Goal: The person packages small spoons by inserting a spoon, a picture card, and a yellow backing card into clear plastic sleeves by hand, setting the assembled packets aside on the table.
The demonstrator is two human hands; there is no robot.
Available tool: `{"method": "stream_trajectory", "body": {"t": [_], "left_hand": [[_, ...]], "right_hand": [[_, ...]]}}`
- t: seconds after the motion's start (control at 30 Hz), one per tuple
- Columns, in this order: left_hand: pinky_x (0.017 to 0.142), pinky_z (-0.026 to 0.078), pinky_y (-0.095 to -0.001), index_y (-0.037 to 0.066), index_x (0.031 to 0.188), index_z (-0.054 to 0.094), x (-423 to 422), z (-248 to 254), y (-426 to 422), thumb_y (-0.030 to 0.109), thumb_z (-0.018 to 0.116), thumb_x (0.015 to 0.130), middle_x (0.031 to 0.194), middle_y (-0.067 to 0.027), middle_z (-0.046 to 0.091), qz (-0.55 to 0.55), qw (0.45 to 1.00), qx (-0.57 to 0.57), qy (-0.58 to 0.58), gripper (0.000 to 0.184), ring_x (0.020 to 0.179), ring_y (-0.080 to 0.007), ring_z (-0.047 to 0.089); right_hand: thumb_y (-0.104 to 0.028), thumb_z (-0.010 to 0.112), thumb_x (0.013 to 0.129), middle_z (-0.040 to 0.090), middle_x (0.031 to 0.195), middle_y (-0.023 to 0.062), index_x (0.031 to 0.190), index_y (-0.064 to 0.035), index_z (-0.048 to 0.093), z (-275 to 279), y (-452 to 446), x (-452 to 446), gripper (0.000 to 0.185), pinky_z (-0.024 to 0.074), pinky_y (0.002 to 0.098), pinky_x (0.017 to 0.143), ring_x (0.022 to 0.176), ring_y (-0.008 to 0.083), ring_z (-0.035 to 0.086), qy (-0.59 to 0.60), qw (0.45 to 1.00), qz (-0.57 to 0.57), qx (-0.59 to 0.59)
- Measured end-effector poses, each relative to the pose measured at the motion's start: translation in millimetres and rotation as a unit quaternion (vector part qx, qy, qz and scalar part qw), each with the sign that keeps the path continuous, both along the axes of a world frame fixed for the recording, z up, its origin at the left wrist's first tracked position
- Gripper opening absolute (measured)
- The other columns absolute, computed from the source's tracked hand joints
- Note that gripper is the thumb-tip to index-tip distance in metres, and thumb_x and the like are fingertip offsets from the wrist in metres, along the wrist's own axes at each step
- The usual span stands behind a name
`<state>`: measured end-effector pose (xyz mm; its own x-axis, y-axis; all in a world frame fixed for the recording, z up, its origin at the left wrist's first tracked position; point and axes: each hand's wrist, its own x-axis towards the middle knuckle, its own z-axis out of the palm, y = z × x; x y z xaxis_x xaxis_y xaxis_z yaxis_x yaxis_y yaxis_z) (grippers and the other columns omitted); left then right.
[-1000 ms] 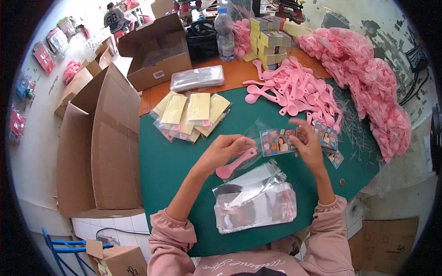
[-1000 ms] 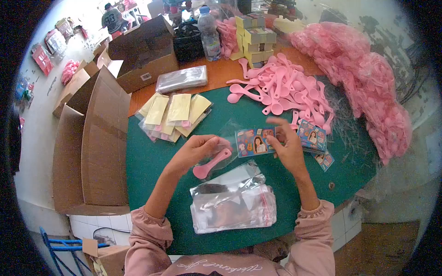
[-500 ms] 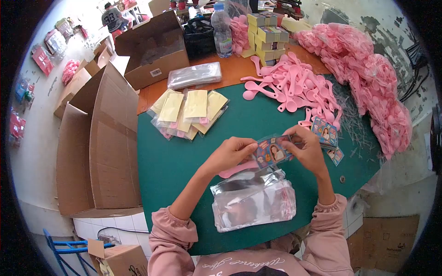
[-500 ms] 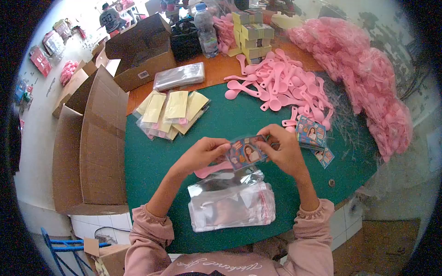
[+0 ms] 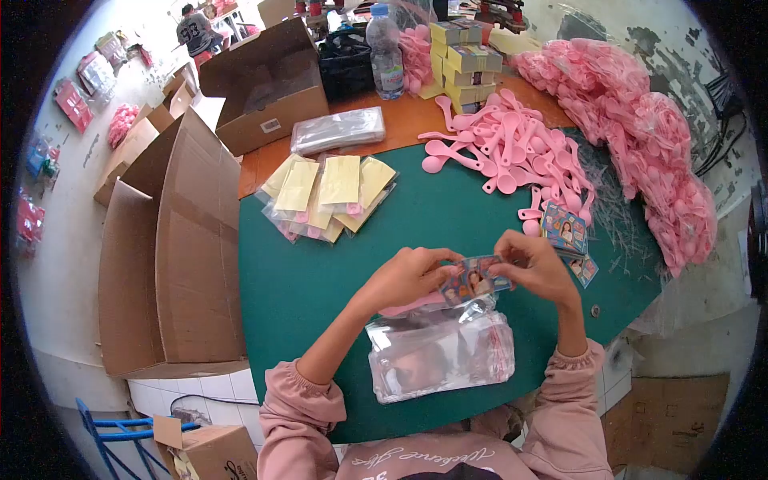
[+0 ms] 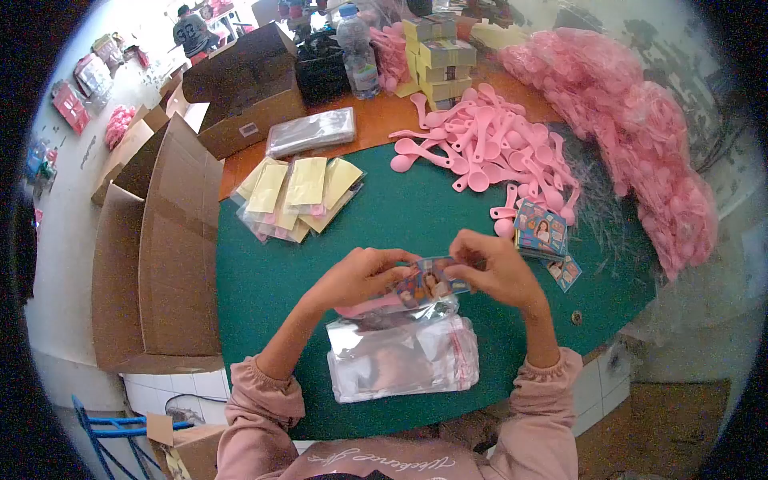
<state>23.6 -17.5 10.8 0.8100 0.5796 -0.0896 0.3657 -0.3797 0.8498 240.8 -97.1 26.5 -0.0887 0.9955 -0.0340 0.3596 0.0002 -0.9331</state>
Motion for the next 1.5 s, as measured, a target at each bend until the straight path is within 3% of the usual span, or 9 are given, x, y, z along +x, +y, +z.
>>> {"method": "stream_trajectory", "body": {"t": [0.27,0.43,0.53,0.77,0.97,1.17,1.23,1.33,1.5], "left_hand": [[0.055,0.045,-0.0345,0.006,0.108,0.057,-1,9,0,0.02,0.051,0.086,0.069,-0.0185,0.061,0.007,0.999,-0.024,0.04,0.027,0.059,-0.0274,0.059],[0.055,0.044,-0.0301,0.008,0.109,0.057,-3,-4,2,0.022,0.05,0.086,0.066,-0.011,0.061,0.0,1.0,0.012,-0.022,0.028,0.055,-0.015,0.054],[0.056,0.045,-0.0331,0.006,0.109,0.057,-2,-5,4,0.02,0.05,0.086,0.069,-0.0147,0.063,-0.005,0.999,-0.023,-0.028,0.027,0.059,-0.0229,0.06],[0.056,0.045,-0.0321,0.007,0.113,0.055,4,-7,-2,0.02,0.051,0.086,0.066,-0.0126,0.062,-0.018,0.996,-0.01,-0.084,0.03,0.058,-0.0203,0.059],[0.062,0.048,-0.0332,0.005,0.122,0.045,3,-7,-5,0.021,0.053,0.086,0.073,-0.0161,0.064,0.006,0.996,0.018,-0.083,0.041,0.068,-0.0272,0.064],[0.064,0.048,-0.0298,0.01,0.129,0.038,-23,0,22,0.023,0.058,0.083,0.086,-0.0128,0.066,-0.069,0.996,0.018,0.06,0.051,0.073,-0.018,0.064],[0.064,0.048,-0.0266,0.012,0.129,0.039,-34,-14,39,0.022,0.063,0.08,0.091,-0.0065,0.063,-0.132,0.982,-0.101,-0.085,0.055,0.075,-0.011,0.06],[0.068,0.048,-0.0241,0.009,0.128,0.039,-38,-19,47,0.014,0.063,0.08,0.093,-0.006,0.059,-0.098,0.98,-0.153,-0.076,0.054,0.078,-0.0083,0.056],[0.07,0.046,-0.0216,0.007,0.129,0.037,-38,-29,45,0.018,0.064,0.08,0.092,-0.0049,0.059,-0.084,0.956,-0.255,-0.116,0.057,0.077,-0.0073,0.053]], "right_hand": [[-0.005,0.065,0.077,0.051,0.067,-0.0033,0.078,-0.0036,0.05,2,-3,6,0.016,0.038,0.0168,0.046,0.057,0.0012,0.047,0.004,1.0,-0.009,-0.018],[-0.008,0.064,0.077,0.047,0.063,-0.004,0.077,-0.0034,0.049,4,-4,11,0.015,0.0383,0.0189,0.043,0.053,0.0021,0.044,-0.009,1.0,-0.018,0.004],[-0.009,0.064,0.077,0.047,0.063,-0.0037,0.078,-0.0033,0.05,2,-2,14,0.016,0.039,0.0188,0.044,0.054,0.0021,0.045,-0.04,0.999,-0.009,0.017],[-0.012,0.066,0.076,0.049,0.064,-0.0014,0.081,-0.0026,0.051,-22,3,-16,0.018,0.037,0.0201,0.045,0.055,0.0036,0.045,0.063,0.998,0.03,0.012],[-0.016,0.07,0.07,0.05,0.063,0.0048,0.084,0.0004,0.053,-27,9,-32,0.027,0.0413,0.0265,0.055,0.058,0.0118,0.049,-0.077,0.986,0.05,0.136],[-0.011,0.069,0.07,0.058,0.072,0.0023,0.08,-0.0016,0.059,-39,9,-10,0.017,0.0426,0.026,0.058,0.064,0.0093,0.052,0.066,0.997,0.017,-0.035],[-0.01,0.067,0.073,0.059,0.074,0.0016,0.079,-0.0019,0.061,-35,11,-8,0.011,0.0415,0.0232,0.057,0.065,0.0069,0.051,0.081,0.996,-0.041,-0.014],[-0.01,0.067,0.075,0.057,0.07,0.0003,0.077,-0.0009,0.061,-14,11,-18,0.011,0.0397,0.0204,0.056,0.063,0.0051,0.05,0.232,0.967,-0.06,-0.086],[-0.005,0.064,0.075,0.055,0.07,0.0,0.075,-0.0014,0.054,-26,15,-11,0.01,0.0414,0.0194,0.059,0.063,0.0064,0.051,0.116,0.99,-0.04,-0.072]]}}
